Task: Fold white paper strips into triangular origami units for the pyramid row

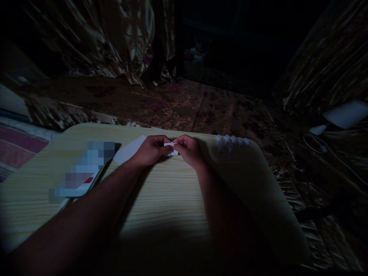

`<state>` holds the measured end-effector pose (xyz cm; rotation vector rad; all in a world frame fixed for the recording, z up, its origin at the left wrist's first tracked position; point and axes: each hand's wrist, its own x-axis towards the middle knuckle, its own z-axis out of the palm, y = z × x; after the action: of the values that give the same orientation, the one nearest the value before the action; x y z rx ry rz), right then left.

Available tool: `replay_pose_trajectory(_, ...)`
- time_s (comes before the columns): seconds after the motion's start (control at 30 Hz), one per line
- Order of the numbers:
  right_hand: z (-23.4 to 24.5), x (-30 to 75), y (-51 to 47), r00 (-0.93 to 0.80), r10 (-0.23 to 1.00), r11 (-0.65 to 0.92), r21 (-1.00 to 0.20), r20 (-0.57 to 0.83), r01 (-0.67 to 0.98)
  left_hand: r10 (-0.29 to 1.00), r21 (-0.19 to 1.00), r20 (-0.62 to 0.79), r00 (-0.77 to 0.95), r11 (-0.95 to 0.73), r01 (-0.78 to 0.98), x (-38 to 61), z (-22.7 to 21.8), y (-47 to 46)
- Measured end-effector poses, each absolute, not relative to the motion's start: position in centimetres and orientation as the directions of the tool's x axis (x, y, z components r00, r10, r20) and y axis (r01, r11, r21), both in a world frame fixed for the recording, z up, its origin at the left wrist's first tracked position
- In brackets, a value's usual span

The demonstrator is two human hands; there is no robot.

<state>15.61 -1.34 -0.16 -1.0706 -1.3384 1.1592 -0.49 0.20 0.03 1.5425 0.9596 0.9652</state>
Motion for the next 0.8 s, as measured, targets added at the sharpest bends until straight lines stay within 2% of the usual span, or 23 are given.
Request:
replay_pose_trajectory(0.47,-0.29,15.35,-1.46,-0.045,0.971,0.241,-0.954,0.236,0.181,0.919,0.980,0.110,0.380,-0.164,0.114,-0.49,0.20,0.11)
replay_pose_trajectory(0.8,-0.52,15.45,-1.05,0.029,0.976,0.210,-0.971,0.214,0.113,0.907,0.977,0.154,0.392,-0.199,0.076,0.00,0.51,-0.11)
